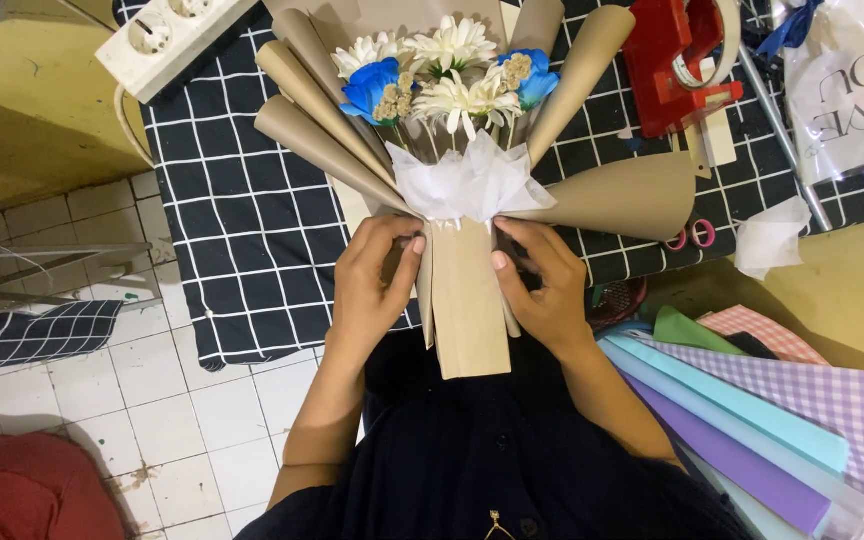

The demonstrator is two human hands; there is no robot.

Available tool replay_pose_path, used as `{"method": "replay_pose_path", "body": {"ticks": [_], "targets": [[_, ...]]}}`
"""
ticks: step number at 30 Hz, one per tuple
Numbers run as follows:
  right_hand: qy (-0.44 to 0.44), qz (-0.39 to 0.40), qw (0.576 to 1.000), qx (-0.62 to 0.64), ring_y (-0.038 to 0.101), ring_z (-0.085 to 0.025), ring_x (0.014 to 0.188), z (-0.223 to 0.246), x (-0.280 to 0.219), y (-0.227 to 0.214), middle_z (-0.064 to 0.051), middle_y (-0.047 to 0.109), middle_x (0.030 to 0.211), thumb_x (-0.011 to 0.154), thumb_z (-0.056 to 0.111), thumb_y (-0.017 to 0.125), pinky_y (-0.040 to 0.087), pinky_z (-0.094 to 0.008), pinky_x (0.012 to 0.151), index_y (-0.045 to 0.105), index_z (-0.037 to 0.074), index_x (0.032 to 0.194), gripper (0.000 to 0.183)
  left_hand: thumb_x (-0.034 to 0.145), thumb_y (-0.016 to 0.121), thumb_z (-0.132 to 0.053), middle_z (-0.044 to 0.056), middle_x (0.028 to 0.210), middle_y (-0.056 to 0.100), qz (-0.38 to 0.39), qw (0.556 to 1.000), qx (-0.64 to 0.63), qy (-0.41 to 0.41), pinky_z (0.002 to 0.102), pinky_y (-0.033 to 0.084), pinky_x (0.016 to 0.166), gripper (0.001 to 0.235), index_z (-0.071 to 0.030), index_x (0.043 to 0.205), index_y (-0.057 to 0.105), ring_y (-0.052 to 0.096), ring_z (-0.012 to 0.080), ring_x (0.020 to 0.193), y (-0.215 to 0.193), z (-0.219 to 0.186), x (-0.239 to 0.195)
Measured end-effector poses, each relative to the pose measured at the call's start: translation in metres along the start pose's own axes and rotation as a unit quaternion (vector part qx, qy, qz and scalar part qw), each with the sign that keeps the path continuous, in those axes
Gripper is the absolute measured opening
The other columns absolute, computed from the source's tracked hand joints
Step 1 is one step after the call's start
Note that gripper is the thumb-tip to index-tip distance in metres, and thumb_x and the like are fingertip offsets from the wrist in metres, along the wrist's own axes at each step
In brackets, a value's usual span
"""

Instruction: The person wraps a bouquet of artificial flowers with brown paper and white tissue. They fold the paper around the stems, secure it with clear tape, and adjust the layers to create a finished bouquet.

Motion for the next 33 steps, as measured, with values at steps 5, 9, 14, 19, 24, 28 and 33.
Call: {"method": "replay_pose_path", "body": {"ticks": [5,9,14,19,24,28,33], "targets": [[0.03,0.014,0.999,0.028,0.072,-0.037,0.1,-0.003,0.0,-0.002,-0.018,0.071,0.108,0.097,0.016,0.069,0.061,-0.039,0.072,0.073,0.005,0.123,0.028,0.098,0.066,-0.007,0.009,0.1,0.064,0.022,0.995,0.062,0.076,0.042,0.059,0.079,0.014,-0.008,0.11,0.073,0.07,0.0332,0.092,0.0,0.002,0.001],[0.031,0.017,0.999,0.035,0.072,-0.037,0.101,-0.007,-0.003,-0.001,-0.018,0.07,0.108,0.098,0.017,0.068,0.062,-0.041,0.073,0.072,0.004,0.123,0.028,0.096,0.062,0.0,0.009,0.099,0.057,0.05,0.983,0.115,0.134,0.043,0.061,0.078,0.022,-0.009,0.113,0.072,0.068,0.0353,0.091,0.003,0.002,0.003],[0.021,0.008,0.999,0.039,0.072,-0.037,0.103,-0.009,-0.004,0.003,-0.018,0.07,0.109,0.098,0.016,0.069,0.06,-0.044,0.081,0.072,0.004,0.123,0.028,0.1,0.056,-0.002,0.009,0.1,0.044,0.099,0.947,0.237,0.194,0.042,0.056,0.074,0.033,-0.022,0.121,0.069,0.055,0.0306,0.092,0.008,-0.006,0.002],[0.019,0.005,0.999,0.05,0.072,-0.036,0.104,-0.01,-0.005,0.003,-0.018,0.07,0.109,0.097,0.016,0.069,0.06,-0.043,0.083,0.071,0.004,0.125,0.03,0.101,0.056,-0.002,0.01,0.102,0.046,0.108,0.91,0.296,0.269,0.037,0.048,0.077,0.04,-0.029,0.128,0.066,0.05,0.0293,0.091,0.007,-0.021,0.009],[0.016,0.006,0.999,0.05,0.071,-0.037,0.104,-0.013,-0.005,0.004,-0.018,0.071,0.11,0.097,0.018,0.069,0.058,-0.045,0.086,0.071,0.005,0.125,0.031,0.099,0.058,-0.007,0.01,0.104,0.052,0.129,0.897,0.3,0.298,0.035,0.046,0.075,0.034,-0.027,0.125,0.069,0.052,0.0283,0.094,0.007,-0.023,0.017],[0.016,-0.001,0.998,0.053,0.072,-0.035,0.101,-0.014,-0.004,0.004,-0.016,0.072,0.105,0.096,0.016,0.07,0.058,-0.043,0.087,0.073,0.004,0.123,0.03,0.097,0.063,-0.004,0.009,0.107,0.057,0.129,0.899,0.299,0.294,0.034,0.052,0.081,0.03,-0.021,0.121,0.072,0.057,0.0262,0.099,0.008,-0.02,0.018],[0.022,0.001,0.998,0.056,0.072,-0.036,0.1,-0.009,-0.002,0.004,-0.017,0.072,0.104,0.096,0.017,0.07,0.058,-0.043,0.086,0.073,0.005,0.122,0.029,0.096,0.065,-0.007,0.008,0.109,0.059,0.101,0.893,0.332,0.285,0.036,0.054,0.085,0.036,-0.024,0.127,0.071,0.056,0.0268,0.1,0.007,-0.023,0.014]]}}
Point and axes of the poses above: each hand's wrist, its own x-axis towards the middle knuckle, its own y-axis out of the palm, z = x × y, the point moved 1 cm from there along x, towards the middle knuckle
